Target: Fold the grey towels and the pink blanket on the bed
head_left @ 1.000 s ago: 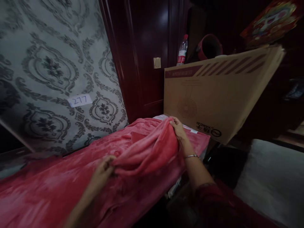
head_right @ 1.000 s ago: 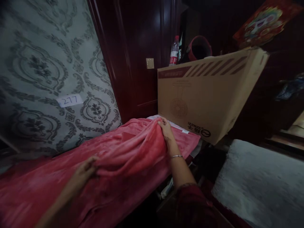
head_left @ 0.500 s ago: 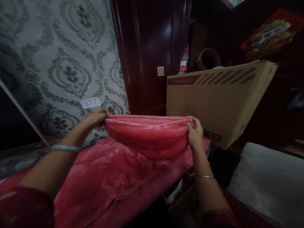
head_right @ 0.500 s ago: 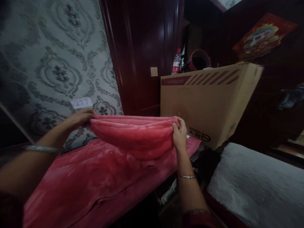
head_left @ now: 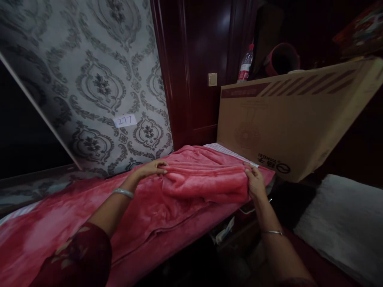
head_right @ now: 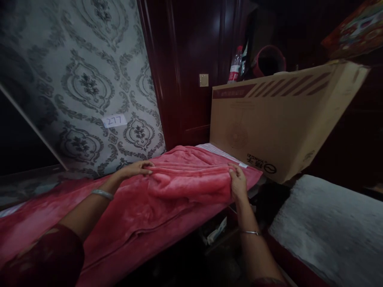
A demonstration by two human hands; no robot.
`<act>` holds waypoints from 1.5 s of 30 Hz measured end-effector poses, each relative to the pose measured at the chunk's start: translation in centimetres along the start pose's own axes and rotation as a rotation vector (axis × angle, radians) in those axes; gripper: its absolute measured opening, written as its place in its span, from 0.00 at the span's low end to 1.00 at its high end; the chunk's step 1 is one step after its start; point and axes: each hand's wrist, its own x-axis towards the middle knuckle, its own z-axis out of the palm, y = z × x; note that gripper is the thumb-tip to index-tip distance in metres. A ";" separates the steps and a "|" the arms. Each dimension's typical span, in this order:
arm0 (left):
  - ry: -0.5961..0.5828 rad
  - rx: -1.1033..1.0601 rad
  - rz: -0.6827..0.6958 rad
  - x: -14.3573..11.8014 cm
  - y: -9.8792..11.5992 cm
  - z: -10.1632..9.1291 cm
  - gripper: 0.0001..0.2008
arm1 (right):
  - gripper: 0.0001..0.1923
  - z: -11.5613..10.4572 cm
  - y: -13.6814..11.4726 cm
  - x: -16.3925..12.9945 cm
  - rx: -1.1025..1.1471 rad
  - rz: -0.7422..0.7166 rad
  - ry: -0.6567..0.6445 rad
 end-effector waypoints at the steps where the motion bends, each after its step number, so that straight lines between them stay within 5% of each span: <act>1: 0.021 0.058 0.021 0.1 0.2 0.1 0.12 | 0.23 0.0 -0.1 -0.1 0.005 0.006 0.006; 5: 0.114 0.118 0.041 -0.1 1.4 -0.9 0.10 | 0.20 -0.1 -1.0 -0.5 0.015 -0.047 0.048; 11: 0.355 -0.072 0.099 -0.9 4.3 -4.3 0.11 | 0.18 0.5 -2.9 0.1 0.030 -0.202 0.124; 15: 0.365 0.016 0.038 0.0 5.5 -3.8 0.06 | 0.19 1.0 -3.3 0.5 -0.007 -0.147 0.091; 17: 0.393 0.008 0.026 0.5 5.6 -3.5 0.11 | 0.19 0.9 -3.8 0.3 -0.012 -0.158 0.090; 21: 0.396 -0.006 -0.158 1.4 5.2 -4.5 0.12 | 0.22 0.7 -5.6 -0.5 -0.015 -0.058 -0.110; 24: 0.470 -0.044 -0.173 4.1 6.2 -5.9 0.09 | 0.24 1.2 -6.0 0.4 0.032 -0.005 -0.202; 28: 0.620 -0.135 0.179 11.7 11.0 -6.3 0.18 | 0.21 1.4 -2.9 5.2 0.167 -0.174 0.142; 30: 0.508 -0.168 0.442 15.9 13.3 -5.3 0.32 | 0.19 0.5 -0.4 7.8 0.140 -0.223 0.367; 32: 0.380 -0.104 0.513 19.1 13.8 -3.7 0.42 | 0.17 -1.0 2.3 9.3 0.067 -0.235 0.544; 35: 0.191 0.141 0.365 20.5 10.2 -0.7 0.38 | 0.16 -3.6 5.6 9.0 -0.003 -0.208 0.664; 38: 0.083 0.290 0.125 18.6 3.3 1.5 0.19 | 0.17 -5.5 7.9 7.4 -0.046 -0.155 0.716; 42: 0.158 0.365 -0.030 14.5 -4.6 1.8 0.16 | 0.19 -6.7 9.1 6.5 -0.096 -0.113 0.712; 45: 0.258 0.399 -0.062 12.6 -7.4 1.1 0.11 | 0.21 -6.5 9.0 6.6 -0.131 -0.127 0.692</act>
